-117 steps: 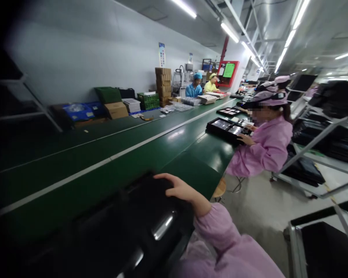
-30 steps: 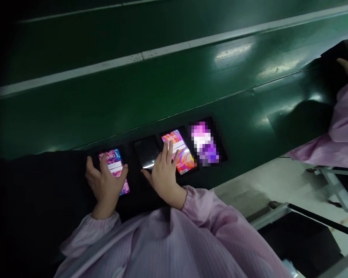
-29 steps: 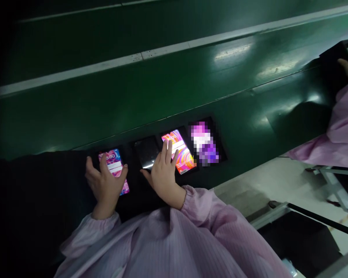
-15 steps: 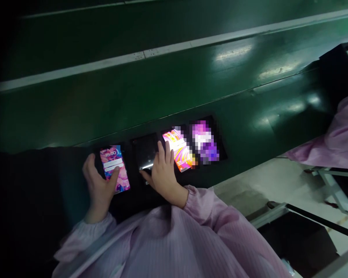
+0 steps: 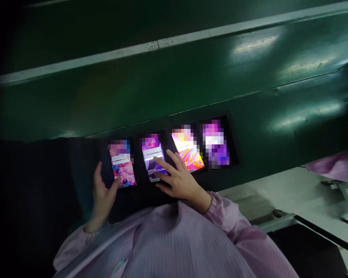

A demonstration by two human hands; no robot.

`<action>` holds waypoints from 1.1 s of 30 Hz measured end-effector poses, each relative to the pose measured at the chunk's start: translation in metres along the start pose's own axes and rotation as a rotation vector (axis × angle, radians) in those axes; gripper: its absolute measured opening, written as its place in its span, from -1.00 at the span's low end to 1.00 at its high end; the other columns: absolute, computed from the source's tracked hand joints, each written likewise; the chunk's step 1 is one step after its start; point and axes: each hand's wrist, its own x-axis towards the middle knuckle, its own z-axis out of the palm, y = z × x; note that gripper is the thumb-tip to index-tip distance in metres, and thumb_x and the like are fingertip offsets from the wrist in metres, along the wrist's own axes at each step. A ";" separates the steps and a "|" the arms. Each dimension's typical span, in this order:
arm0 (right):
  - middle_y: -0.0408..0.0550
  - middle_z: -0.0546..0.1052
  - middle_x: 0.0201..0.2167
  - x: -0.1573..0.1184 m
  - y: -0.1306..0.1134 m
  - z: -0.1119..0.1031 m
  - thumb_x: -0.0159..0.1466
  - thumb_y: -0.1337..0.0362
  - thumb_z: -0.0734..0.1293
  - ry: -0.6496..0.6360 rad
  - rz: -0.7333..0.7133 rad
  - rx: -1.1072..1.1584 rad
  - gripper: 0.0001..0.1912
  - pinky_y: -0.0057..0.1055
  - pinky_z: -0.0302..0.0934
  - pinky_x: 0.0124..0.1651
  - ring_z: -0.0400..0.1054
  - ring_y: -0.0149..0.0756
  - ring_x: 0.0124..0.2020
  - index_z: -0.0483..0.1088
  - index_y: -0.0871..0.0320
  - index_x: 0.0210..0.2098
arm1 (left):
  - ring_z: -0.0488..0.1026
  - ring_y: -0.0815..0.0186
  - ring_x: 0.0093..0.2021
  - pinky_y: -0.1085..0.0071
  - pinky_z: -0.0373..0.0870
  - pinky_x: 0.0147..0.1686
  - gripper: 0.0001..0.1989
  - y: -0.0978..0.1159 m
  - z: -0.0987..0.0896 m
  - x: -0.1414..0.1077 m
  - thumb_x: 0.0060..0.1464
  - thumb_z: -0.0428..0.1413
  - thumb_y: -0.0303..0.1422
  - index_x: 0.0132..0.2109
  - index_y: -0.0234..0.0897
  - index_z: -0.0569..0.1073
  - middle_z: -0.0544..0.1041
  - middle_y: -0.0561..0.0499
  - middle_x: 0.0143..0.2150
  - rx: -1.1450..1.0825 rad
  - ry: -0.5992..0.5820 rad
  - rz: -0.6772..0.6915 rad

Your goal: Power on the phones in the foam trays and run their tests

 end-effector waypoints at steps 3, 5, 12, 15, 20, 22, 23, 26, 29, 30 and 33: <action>-0.07 0.36 0.43 0.006 0.001 0.004 0.41 0.15 0.42 -0.024 0.019 -0.003 -0.79 0.28 0.11 0.50 -0.05 0.27 0.55 0.63 0.06 -0.03 | 0.00 -0.09 0.58 0.05 -0.12 0.58 0.01 -0.004 0.001 0.001 0.02 0.22 -0.01 0.47 -0.50 0.16 0.11 -0.40 0.54 -0.002 -0.001 0.003; 0.01 0.30 0.46 0.009 0.002 0.009 0.42 0.16 0.41 -0.006 0.118 -0.064 -0.73 0.39 0.11 0.46 -0.07 0.33 0.55 0.59 0.05 0.07 | -0.02 -0.08 0.59 0.03 -0.12 0.58 0.00 -0.007 0.000 0.000 0.02 0.21 -0.02 0.48 -0.46 0.15 0.09 -0.38 0.55 0.002 -0.008 0.001; 0.16 0.43 0.32 0.000 0.019 -0.006 0.47 0.20 0.33 0.281 0.117 -0.143 -0.71 0.19 0.32 0.36 -0.13 0.16 0.58 0.53 0.09 0.12 | 0.07 -0.15 0.54 -0.04 -0.07 0.57 -0.02 -0.007 0.003 0.012 -0.06 0.25 -0.01 0.42 -0.41 0.23 0.22 -0.41 0.46 0.051 0.031 -0.001; 0.05 0.53 0.22 -0.019 0.036 -0.030 0.45 0.31 0.34 0.315 0.080 -0.197 -0.81 0.07 0.39 0.31 0.05 0.10 0.53 0.61 0.07 -0.05 | 0.15 -0.24 0.48 -0.16 -0.03 0.54 -0.09 -0.006 0.012 0.024 -0.02 0.22 -0.03 0.38 -0.47 0.27 0.28 -0.48 0.37 0.078 0.105 -0.018; -0.01 0.58 0.17 -0.041 0.051 -0.049 0.41 0.35 0.36 0.276 0.077 -0.275 -0.81 0.06 0.39 0.30 0.13 0.13 0.48 0.64 0.08 -0.23 | 0.16 -0.17 0.47 -0.11 -0.02 0.54 -0.23 -0.002 0.023 0.032 0.12 0.13 -0.06 0.35 -0.48 0.30 0.32 -0.47 0.33 0.079 0.146 0.006; 0.01 0.55 0.21 -0.042 0.054 -0.044 0.44 0.34 0.34 0.272 0.139 -0.306 -0.80 0.13 0.33 0.34 0.08 0.16 0.50 0.64 0.08 -0.21 | 0.18 -0.22 0.46 -0.14 0.01 0.52 -0.18 0.000 0.022 0.031 0.10 0.13 -0.01 0.34 -0.52 0.31 0.32 -0.51 0.32 0.080 0.147 0.012; 0.04 0.52 0.26 -0.041 0.056 -0.041 0.45 0.33 0.34 0.278 0.189 -0.325 -0.81 0.18 0.30 0.37 0.04 0.18 0.52 0.64 0.08 -0.14 | 0.18 -0.26 0.45 -0.17 0.02 0.51 -0.14 0.001 0.021 0.030 0.08 0.13 0.02 0.34 -0.56 0.30 0.32 -0.54 0.32 0.083 0.146 0.014; 0.10 0.38 0.38 -0.043 0.062 -0.035 0.48 0.24 0.31 0.334 0.311 -0.360 -0.70 0.27 0.22 0.40 -0.03 0.22 0.54 0.54 0.08 0.15 | 0.20 -0.28 0.45 -0.14 0.03 0.51 -0.07 0.002 0.017 0.025 0.05 0.13 0.08 0.36 -0.57 0.30 0.32 -0.55 0.34 0.096 0.132 0.018; -0.01 0.40 0.38 -0.054 0.068 -0.043 0.48 0.25 0.32 0.450 0.322 -0.390 -0.68 0.21 0.23 0.40 0.04 0.16 0.52 0.52 -0.01 0.19 | 0.18 -0.20 0.48 -0.05 0.00 0.54 -0.09 0.001 0.014 0.017 0.07 0.13 0.09 0.38 -0.48 0.31 0.31 -0.47 0.39 0.103 0.112 0.023; -0.06 0.44 0.35 -0.060 0.070 -0.048 0.47 0.28 0.33 0.484 0.314 -0.408 -0.72 0.18 0.24 0.40 0.07 0.14 0.51 0.56 -0.03 0.12 | 0.17 -0.18 0.49 -0.04 -0.01 0.54 -0.10 0.000 0.013 0.014 0.08 0.13 0.08 0.39 -0.47 0.30 0.30 -0.45 0.41 0.103 0.104 0.025; -0.12 0.56 0.23 -0.075 0.079 -0.059 0.44 0.35 0.37 0.527 0.293 -0.455 -0.81 0.15 0.30 0.34 0.15 0.15 0.48 0.64 0.00 -0.14 | 0.13 -0.15 0.52 -0.02 -0.04 0.56 -0.10 -0.001 0.012 0.010 0.09 0.15 0.06 0.41 -0.44 0.27 0.27 -0.42 0.44 0.092 0.097 0.021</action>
